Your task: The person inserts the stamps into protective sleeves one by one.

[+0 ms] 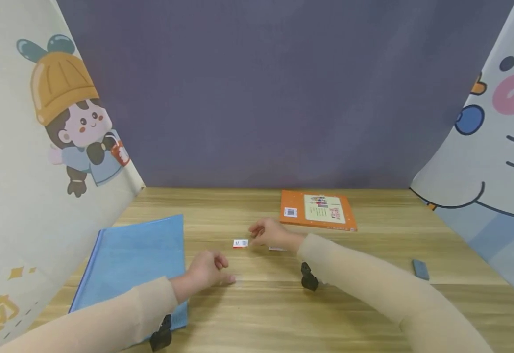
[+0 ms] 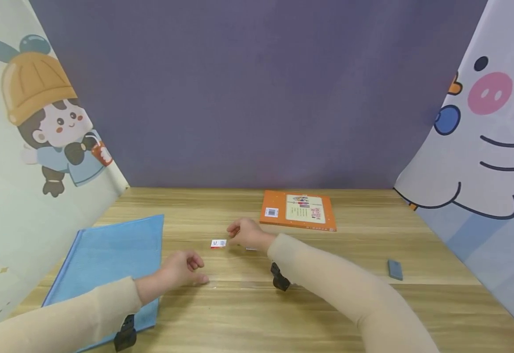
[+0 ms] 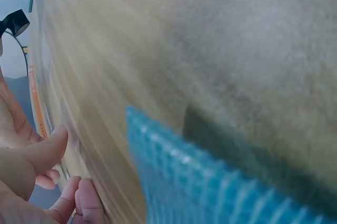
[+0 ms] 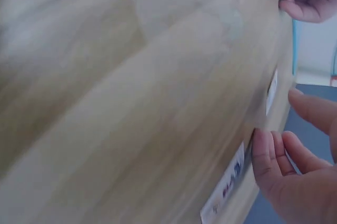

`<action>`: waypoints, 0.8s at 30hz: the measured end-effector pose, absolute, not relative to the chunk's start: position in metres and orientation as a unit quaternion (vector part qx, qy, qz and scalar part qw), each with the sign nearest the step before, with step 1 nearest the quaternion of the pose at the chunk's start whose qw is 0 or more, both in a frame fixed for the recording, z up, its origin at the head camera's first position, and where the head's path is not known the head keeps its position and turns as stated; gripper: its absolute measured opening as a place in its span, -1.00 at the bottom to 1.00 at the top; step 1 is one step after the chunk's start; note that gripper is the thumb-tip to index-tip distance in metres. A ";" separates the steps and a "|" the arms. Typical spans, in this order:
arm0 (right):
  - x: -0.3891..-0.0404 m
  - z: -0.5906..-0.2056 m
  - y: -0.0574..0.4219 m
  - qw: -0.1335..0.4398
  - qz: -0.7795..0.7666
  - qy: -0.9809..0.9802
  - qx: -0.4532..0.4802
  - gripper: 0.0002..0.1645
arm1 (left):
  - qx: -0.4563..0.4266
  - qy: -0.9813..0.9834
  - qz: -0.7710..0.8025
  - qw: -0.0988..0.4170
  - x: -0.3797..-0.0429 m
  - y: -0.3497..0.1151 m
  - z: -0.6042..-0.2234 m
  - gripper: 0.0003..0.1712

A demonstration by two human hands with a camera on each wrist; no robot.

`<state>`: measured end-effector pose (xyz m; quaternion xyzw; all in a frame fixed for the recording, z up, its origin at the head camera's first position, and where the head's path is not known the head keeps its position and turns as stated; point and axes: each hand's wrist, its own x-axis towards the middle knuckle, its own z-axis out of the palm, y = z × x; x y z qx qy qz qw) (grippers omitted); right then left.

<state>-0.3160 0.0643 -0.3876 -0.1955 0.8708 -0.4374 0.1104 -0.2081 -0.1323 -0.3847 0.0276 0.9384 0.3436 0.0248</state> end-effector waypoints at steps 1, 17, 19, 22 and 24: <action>-0.316 -0.390 0.062 0.103 -0.437 0.872 -0.192 -0.49 | 0.029 0.939 0.343 0.021 -0.208 -0.132 -0.385 -0.62; -0.314 -0.397 0.044 0.064 -0.434 0.887 -0.143 -0.59 | 0.056 0.933 0.355 -0.005 -0.207 -0.131 -0.394 -0.73; -0.315 -0.397 0.043 0.062 -0.425 0.892 -0.142 -0.60 | 0.059 0.931 0.361 -0.008 -0.206 -0.131 -0.394 -0.75; -0.316 -0.398 0.042 0.058 -0.407 0.899 -0.149 -0.63 | 0.060 0.928 0.368 -0.009 -0.204 -0.131 -0.395 -0.76; -0.317 -0.399 0.042 0.057 -0.399 0.902 -0.153 -0.66 | 0.064 0.927 0.369 -0.013 -0.204 -0.130 -0.396 -0.77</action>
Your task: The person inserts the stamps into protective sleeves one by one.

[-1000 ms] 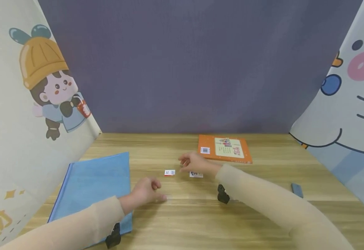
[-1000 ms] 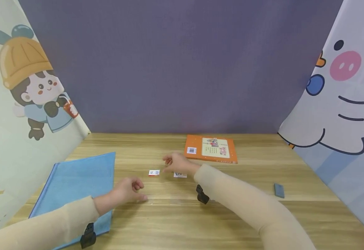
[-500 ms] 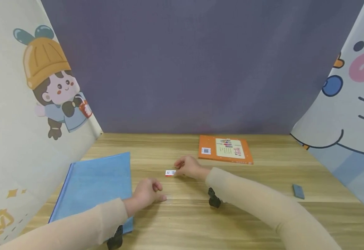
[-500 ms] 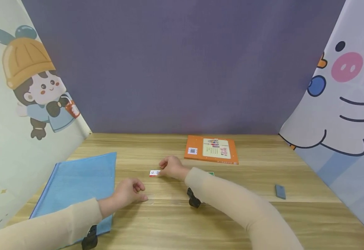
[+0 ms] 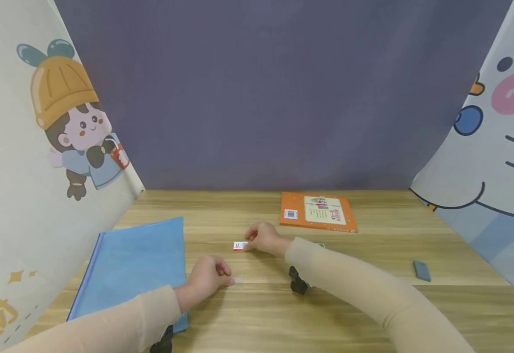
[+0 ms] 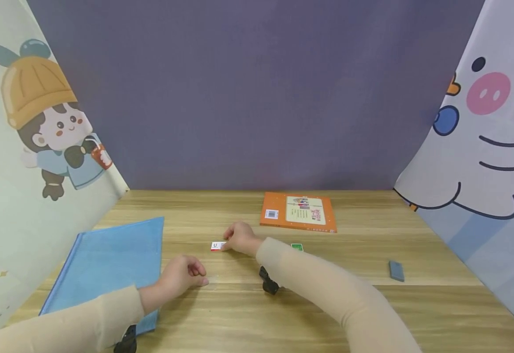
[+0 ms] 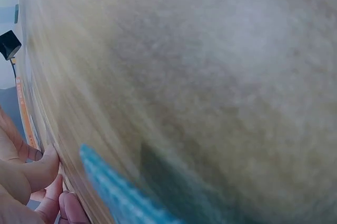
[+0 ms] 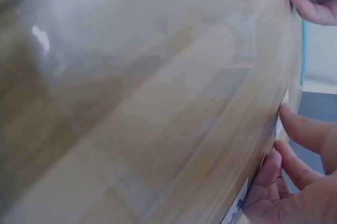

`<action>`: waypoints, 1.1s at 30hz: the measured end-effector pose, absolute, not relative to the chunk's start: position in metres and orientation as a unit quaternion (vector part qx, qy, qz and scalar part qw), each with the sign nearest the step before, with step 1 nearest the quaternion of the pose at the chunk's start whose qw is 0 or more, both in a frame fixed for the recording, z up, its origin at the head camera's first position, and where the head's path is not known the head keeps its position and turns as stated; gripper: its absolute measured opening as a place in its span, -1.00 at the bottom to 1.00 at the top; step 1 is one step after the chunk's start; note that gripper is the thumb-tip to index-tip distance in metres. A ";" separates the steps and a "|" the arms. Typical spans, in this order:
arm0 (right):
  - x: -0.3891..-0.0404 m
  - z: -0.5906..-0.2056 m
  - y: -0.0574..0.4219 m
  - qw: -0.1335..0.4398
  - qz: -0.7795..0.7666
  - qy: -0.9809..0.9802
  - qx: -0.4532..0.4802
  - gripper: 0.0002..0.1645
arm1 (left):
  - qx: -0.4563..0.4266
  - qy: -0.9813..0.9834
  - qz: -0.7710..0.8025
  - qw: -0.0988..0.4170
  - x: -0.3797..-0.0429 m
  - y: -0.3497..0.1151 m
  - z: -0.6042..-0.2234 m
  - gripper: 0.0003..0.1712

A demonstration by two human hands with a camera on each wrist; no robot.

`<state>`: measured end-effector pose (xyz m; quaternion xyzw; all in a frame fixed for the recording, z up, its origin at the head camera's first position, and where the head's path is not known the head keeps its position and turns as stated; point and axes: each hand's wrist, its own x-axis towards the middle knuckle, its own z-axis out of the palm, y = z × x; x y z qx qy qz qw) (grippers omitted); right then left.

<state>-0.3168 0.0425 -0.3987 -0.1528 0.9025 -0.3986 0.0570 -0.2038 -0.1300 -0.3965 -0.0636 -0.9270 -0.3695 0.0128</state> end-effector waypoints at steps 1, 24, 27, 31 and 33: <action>-0.317 -0.399 0.042 0.056 -0.395 0.904 -0.156 -0.68 | -0.066 -0.927 -0.369 0.014 -0.203 -0.130 -0.397 -0.77; -0.311 -0.396 0.042 0.112 -0.456 0.877 -0.099 -0.88 | -0.124 -0.917 -0.378 -0.026 -0.206 -0.136 -0.397 -0.85; -0.312 -0.394 0.044 0.123 -0.460 0.874 -0.094 -0.93 | -0.123 -0.910 -0.393 -0.044 -0.208 -0.136 -0.394 -0.88; -0.314 -0.388 0.046 0.138 -0.465 0.871 -0.084 -0.90 | -0.117 -0.902 -0.411 -0.058 -0.211 -0.136 -0.387 -0.92; -0.314 -0.386 0.046 0.146 -0.474 0.865 -0.077 -0.88 | -0.113 -0.901 -0.416 -0.055 -0.212 -0.136 -0.385 -0.95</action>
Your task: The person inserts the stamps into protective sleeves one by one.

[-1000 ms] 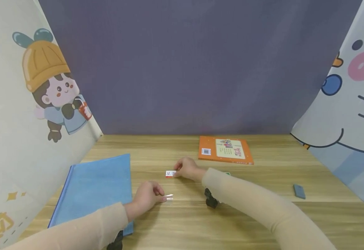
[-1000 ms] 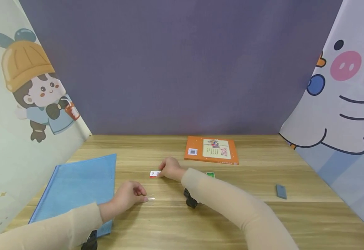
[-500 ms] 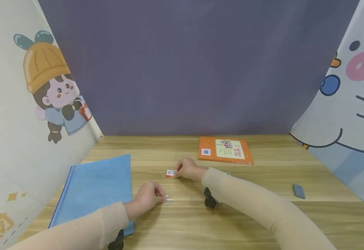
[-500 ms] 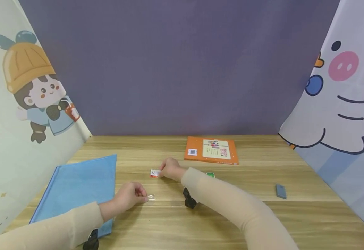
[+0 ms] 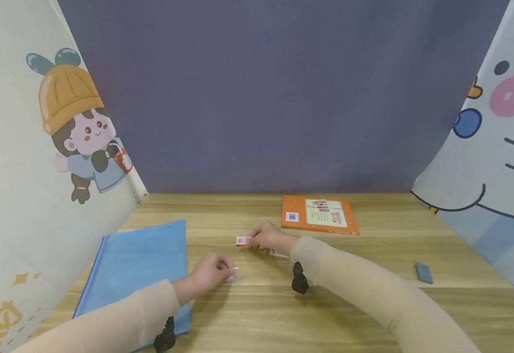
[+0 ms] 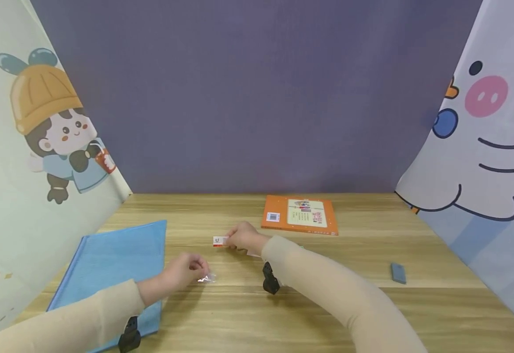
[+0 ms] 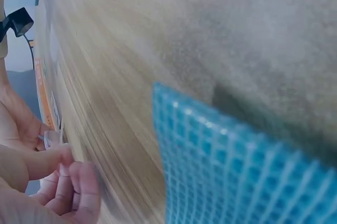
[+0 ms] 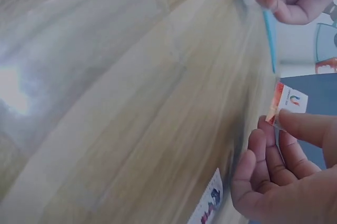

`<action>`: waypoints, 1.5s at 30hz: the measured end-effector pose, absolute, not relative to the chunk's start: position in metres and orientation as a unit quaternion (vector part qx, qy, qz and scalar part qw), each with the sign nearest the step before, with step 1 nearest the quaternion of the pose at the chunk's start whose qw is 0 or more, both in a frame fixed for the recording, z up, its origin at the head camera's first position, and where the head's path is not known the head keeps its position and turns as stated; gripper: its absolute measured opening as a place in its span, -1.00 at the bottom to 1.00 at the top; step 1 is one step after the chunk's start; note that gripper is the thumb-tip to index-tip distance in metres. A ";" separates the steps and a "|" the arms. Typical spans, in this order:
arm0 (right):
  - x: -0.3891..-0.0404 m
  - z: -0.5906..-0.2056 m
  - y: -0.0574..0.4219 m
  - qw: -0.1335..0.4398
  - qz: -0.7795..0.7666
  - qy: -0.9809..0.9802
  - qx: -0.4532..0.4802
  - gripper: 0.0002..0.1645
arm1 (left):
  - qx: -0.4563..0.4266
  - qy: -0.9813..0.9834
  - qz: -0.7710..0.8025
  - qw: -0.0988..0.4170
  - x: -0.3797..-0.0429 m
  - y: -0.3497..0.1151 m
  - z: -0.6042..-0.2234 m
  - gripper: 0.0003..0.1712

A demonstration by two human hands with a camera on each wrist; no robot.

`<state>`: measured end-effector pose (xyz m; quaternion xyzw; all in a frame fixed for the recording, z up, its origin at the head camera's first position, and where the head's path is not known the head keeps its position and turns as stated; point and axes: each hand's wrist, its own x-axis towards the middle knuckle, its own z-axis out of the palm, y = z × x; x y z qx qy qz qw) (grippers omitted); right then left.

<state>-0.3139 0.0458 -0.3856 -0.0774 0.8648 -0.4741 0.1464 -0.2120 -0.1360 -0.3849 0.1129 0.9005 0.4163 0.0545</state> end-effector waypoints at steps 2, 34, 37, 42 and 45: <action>-0.313 -0.384 0.047 0.148 -0.483 0.860 -0.072 -0.85 | 0.105 0.896 0.428 0.050 -0.213 -0.136 -0.384 -0.97; -0.299 -0.305 0.122 0.092 -0.592 0.798 -0.070 -0.71 | 0.020 0.758 0.652 0.012 -0.264 -0.099 -0.329 -0.78; -0.297 -0.304 0.131 0.092 -0.588 0.800 -0.072 -0.72 | 0.023 0.748 0.663 0.009 -0.266 -0.094 -0.328 -0.78; -0.294 -0.303 0.143 0.085 -0.590 0.800 -0.066 -0.73 | 0.030 0.742 0.670 0.008 -0.269 -0.086 -0.323 -0.75; -0.292 -0.303 0.148 0.081 -0.596 0.796 -0.060 -0.72 | 0.037 0.734 0.678 0.008 -0.270 -0.080 -0.320 -0.72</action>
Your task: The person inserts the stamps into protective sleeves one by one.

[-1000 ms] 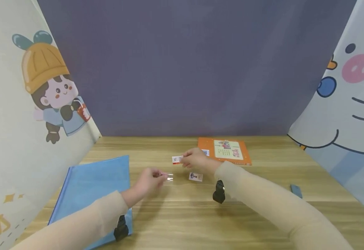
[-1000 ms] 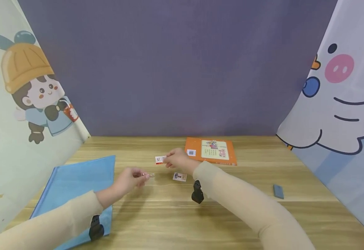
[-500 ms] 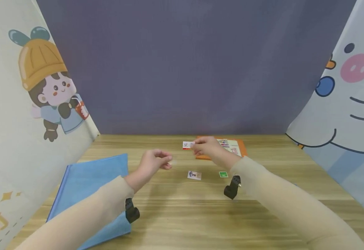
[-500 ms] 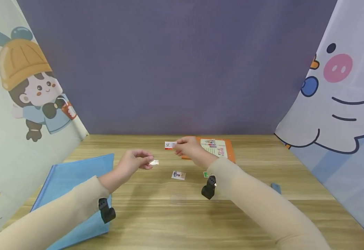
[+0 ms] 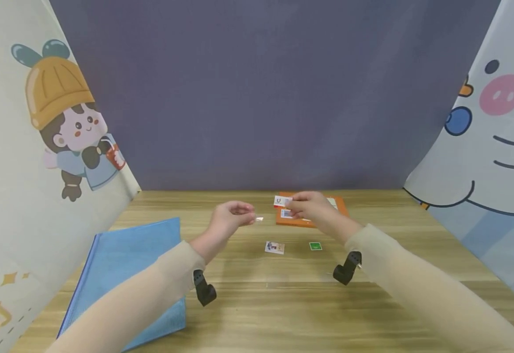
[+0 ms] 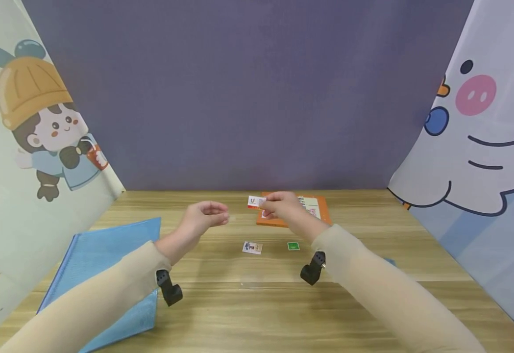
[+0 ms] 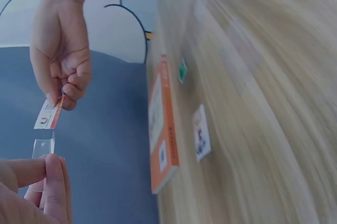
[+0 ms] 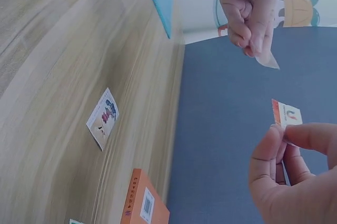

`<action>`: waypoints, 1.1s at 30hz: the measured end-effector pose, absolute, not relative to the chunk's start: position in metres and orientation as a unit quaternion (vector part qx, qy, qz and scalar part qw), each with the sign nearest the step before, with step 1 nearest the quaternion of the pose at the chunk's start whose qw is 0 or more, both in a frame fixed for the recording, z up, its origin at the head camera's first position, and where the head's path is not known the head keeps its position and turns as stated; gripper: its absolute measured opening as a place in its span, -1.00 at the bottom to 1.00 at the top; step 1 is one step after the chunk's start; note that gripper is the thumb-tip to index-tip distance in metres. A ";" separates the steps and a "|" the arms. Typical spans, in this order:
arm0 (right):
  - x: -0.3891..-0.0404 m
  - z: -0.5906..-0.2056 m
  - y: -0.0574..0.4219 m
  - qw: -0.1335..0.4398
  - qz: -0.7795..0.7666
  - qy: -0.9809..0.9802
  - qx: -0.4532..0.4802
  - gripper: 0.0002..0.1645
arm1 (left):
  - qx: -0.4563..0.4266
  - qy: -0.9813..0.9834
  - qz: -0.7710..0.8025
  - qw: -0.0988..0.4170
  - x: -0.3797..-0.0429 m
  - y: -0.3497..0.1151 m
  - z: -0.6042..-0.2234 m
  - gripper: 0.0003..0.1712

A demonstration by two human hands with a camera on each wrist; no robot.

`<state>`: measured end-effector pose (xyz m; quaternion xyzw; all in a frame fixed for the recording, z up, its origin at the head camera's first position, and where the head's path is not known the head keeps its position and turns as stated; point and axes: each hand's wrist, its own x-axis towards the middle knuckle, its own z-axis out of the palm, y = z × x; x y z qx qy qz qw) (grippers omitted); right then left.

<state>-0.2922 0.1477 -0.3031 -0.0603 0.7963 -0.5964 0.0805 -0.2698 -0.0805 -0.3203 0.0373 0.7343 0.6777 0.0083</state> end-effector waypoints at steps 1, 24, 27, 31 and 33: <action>-0.292 -0.303 0.149 0.081 -0.600 0.794 -0.063 -0.71 | 0.036 0.733 0.680 0.010 -0.270 -0.079 -0.319 -0.70; -0.277 -0.290 0.156 0.024 -0.640 0.766 -0.050 -0.62 | 0.019 0.675 0.738 0.000 -0.279 -0.046 -0.305 -0.76; -0.276 -0.289 0.156 0.022 -0.641 0.765 -0.050 -0.61 | 0.021 0.670 0.742 -0.002 -0.279 -0.045 -0.305 -0.77; -0.275 -0.289 0.156 0.016 -0.639 0.768 -0.049 -0.60 | 0.023 0.668 0.744 0.001 -0.279 -0.044 -0.305 -0.77; -0.274 -0.289 0.157 0.014 -0.637 0.769 -0.048 -0.60 | 0.026 0.668 0.743 0.003 -0.279 -0.044 -0.305 -0.77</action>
